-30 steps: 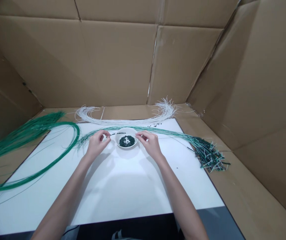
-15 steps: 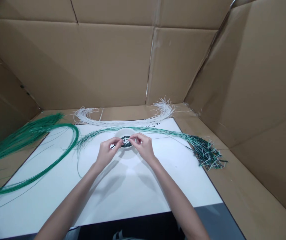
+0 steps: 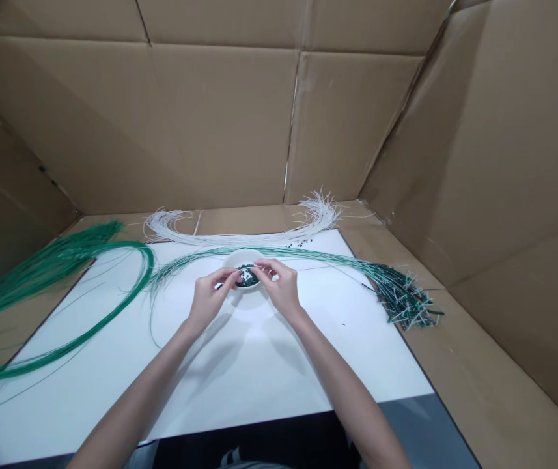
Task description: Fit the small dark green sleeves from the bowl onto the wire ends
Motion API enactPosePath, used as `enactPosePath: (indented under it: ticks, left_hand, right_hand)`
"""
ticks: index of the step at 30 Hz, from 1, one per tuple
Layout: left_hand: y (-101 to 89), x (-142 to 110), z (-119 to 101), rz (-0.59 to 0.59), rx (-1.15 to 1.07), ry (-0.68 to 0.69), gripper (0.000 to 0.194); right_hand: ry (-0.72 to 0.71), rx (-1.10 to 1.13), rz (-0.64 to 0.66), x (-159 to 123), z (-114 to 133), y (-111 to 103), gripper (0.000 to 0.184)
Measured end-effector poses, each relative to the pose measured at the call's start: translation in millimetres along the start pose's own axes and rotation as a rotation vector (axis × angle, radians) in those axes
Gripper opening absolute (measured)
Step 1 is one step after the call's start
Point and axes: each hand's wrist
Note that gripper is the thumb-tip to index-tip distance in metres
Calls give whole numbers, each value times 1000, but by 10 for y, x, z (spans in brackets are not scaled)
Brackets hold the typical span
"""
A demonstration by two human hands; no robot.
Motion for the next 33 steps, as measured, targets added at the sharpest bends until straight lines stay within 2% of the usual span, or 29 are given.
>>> enactPosePath:
  ticks: [4, 8, 13, 16, 19, 25, 33]
  left_hand:
    - [-5, 23, 22, 49, -97, -63, 26]
    - [-27, 59, 39, 102, -154, -143, 29]
    - [-52, 87, 48, 141, -110, -189, 29]
    - [-40, 88, 65, 139, -87, -208, 29]
    - [-24, 91, 86, 143, -105, -242, 30]
    - [-28, 113, 112, 151, -126, -267, 31]
    - [-42, 119, 101, 157, -113, -259, 32]
  right_hand:
    - [-55, -8, 29, 15, -3, -19, 10]
    - [-161, -77, 153, 38, -21, -65, 7]
    - [-417, -389, 311, 32, -97, -111, 13]
    - [-502, -551, 344, 8, -127, -107, 15]
    - [-557, -622, 346, -7, -127, -91, 16]
    - [-600, -672, 341, 8, -102, -83, 18]
    - [-521, -619, 335, 18, -141, -111, 18]
Point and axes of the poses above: each hand's wrist, its own x-axis towards the middle knuckle, its own y-axis out of the palm, z = x × y, and after that the axes turned 15 degrees about -y, right-handed
